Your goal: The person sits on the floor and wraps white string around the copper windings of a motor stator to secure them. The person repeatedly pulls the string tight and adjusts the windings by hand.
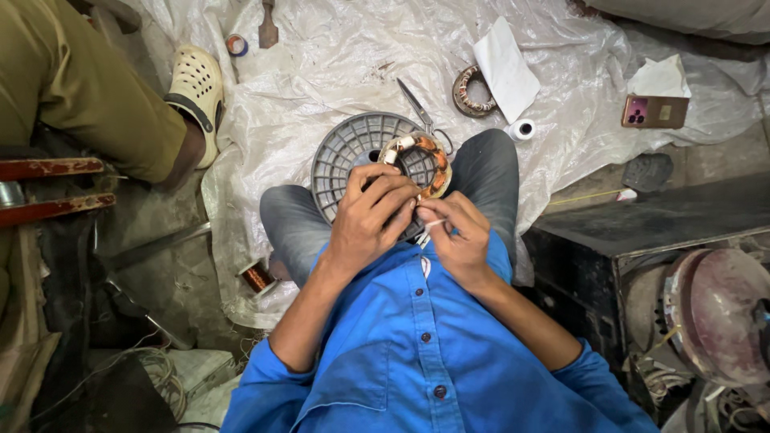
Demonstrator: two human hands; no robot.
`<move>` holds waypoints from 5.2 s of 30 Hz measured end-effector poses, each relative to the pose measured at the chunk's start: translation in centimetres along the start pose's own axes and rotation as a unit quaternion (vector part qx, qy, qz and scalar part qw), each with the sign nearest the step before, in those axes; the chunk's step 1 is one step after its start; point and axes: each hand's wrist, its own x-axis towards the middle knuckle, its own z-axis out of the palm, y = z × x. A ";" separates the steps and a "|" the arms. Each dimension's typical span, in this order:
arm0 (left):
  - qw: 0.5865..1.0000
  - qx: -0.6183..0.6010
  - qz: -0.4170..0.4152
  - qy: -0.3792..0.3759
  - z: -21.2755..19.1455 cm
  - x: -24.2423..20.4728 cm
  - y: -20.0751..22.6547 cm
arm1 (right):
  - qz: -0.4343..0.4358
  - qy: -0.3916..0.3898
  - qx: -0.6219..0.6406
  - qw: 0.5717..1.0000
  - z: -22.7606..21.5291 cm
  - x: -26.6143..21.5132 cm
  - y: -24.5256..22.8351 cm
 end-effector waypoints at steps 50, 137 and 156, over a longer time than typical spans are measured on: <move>0.992 0.045 0.116 0.016 0.0 -1.1 3.3 | -0.091 -0.239 0.158 0.954 -5.1 -1.1 -3.4; 0.976 -0.060 -0.171 0.122 1.6 -2.6 2.6 | 0.134 -0.077 0.176 0.972 -2.2 6.1 2.9; 0.984 -0.013 -0.123 0.128 1.9 -2.5 2.5 | 0.174 -0.111 0.107 0.973 -2.3 7.1 2.3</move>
